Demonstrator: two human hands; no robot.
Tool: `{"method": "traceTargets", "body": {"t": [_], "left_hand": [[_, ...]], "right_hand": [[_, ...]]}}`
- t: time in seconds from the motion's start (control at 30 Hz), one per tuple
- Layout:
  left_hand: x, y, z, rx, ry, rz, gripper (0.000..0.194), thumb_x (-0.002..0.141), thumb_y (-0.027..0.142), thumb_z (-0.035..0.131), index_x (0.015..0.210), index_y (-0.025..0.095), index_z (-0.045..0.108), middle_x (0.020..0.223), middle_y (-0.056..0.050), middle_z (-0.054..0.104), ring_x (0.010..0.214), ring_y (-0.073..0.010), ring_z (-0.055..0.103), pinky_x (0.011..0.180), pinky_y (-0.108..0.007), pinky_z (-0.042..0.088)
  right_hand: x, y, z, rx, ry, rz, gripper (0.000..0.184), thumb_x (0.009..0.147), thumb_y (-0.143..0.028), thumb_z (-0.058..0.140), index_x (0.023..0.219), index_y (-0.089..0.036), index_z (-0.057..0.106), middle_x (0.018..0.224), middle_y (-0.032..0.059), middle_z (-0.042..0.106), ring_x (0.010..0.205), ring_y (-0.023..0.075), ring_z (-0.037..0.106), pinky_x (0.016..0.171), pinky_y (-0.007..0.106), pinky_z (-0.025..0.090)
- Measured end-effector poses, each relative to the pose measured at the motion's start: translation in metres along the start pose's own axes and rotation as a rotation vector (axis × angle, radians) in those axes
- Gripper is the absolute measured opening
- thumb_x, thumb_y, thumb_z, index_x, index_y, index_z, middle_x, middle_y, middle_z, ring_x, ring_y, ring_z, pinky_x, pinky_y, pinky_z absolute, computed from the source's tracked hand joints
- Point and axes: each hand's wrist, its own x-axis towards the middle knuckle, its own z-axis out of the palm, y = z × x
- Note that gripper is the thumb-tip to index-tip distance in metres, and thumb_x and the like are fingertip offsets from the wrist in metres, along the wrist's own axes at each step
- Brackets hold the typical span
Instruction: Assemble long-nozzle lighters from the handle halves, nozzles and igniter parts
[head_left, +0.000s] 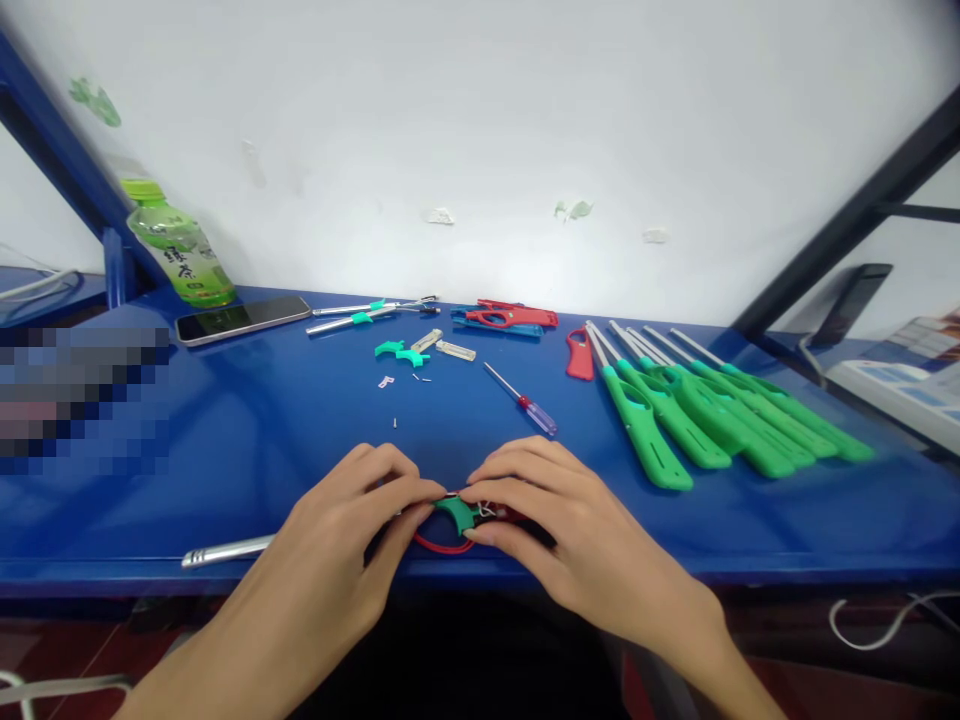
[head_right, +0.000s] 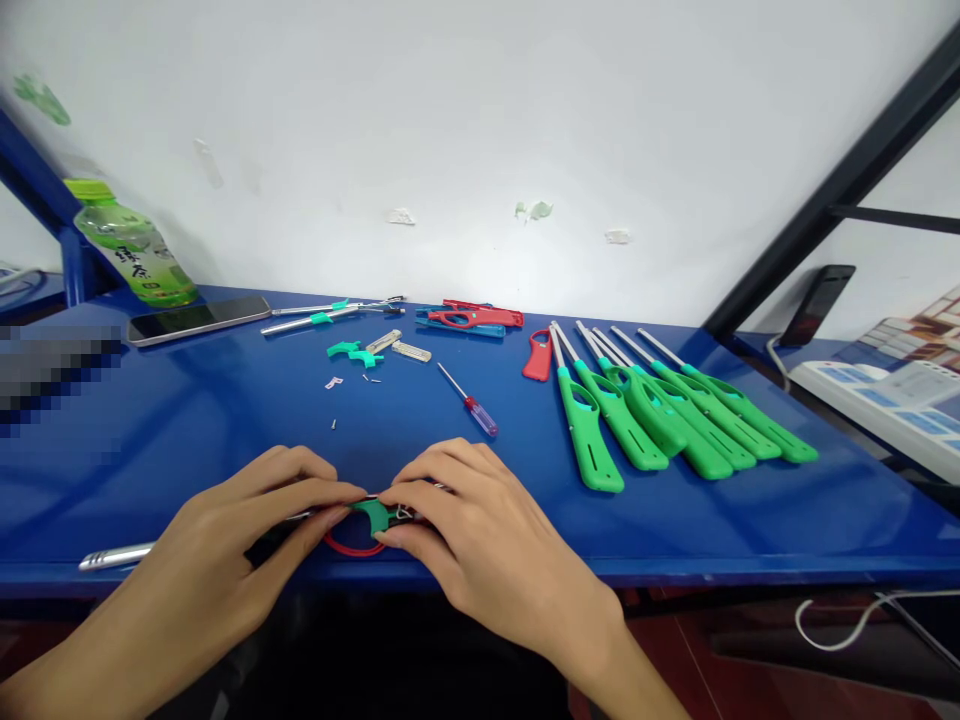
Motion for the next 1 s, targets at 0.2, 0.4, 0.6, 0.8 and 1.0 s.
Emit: {"method": "traceTargets", "body": {"t": [0.2,0.4,0.6,0.8,1.0], "left_hand": [[0.0,0.001,0.0,-0.009,-0.039,-0.052,0.02,0.106,0.023,0.053,0.107,0.028,0.073,0.098,0.0,0.07,0.088,-0.0172,0.067,0.075,-0.029,0.056],[0.001,0.001,0.003,-0.024,-0.047,-0.098,0.021,0.105,0.022,0.05,0.102,0.027,0.069,0.097,-0.001,0.069,0.086,-0.0171,0.068,0.073,-0.029,0.055],[0.002,0.002,0.004,-0.004,-0.042,-0.108,0.022,0.104,0.02,0.047,0.097,0.026,0.068,0.093,-0.001,0.068,0.082,-0.0179,0.067,0.07,-0.031,0.055],[0.006,0.001,0.005,0.019,-0.051,-0.125,0.023,0.102,0.02,0.047,0.097,0.025,0.068,0.092,-0.002,0.069,0.081,-0.0191,0.067,0.07,-0.032,0.056],[0.015,-0.003,0.001,0.034,-0.092,-0.111,0.02,0.096,0.021,0.049,0.09,0.025,0.068,0.08,-0.001,0.069,0.071,-0.0189,0.067,0.061,-0.029,0.053]], "right_hand": [[0.001,-0.001,0.0,0.003,-0.005,-0.008,0.019,0.107,-0.028,0.066,0.123,-0.022,0.072,0.122,0.004,0.076,0.119,0.0221,0.063,0.109,0.04,0.049],[0.001,0.0,0.0,0.0,0.003,-0.015,0.019,0.106,-0.027,0.067,0.123,-0.022,0.072,0.122,0.0039,0.076,0.117,0.0216,0.064,0.108,0.038,0.049],[0.0,-0.001,0.0,0.001,-0.003,-0.014,0.018,0.107,-0.027,0.067,0.123,-0.022,0.072,0.122,0.0033,0.076,0.116,0.0209,0.064,0.107,0.038,0.049],[0.001,-0.002,0.0,-0.002,0.001,-0.013,0.019,0.107,-0.029,0.065,0.123,-0.022,0.073,0.122,0.005,0.076,0.116,0.0228,0.065,0.107,0.041,0.051],[0.001,-0.002,0.001,0.004,-0.001,-0.007,0.019,0.108,-0.029,0.065,0.124,-0.023,0.073,0.122,0.0055,0.076,0.116,0.0235,0.066,0.106,0.042,0.052]]}}
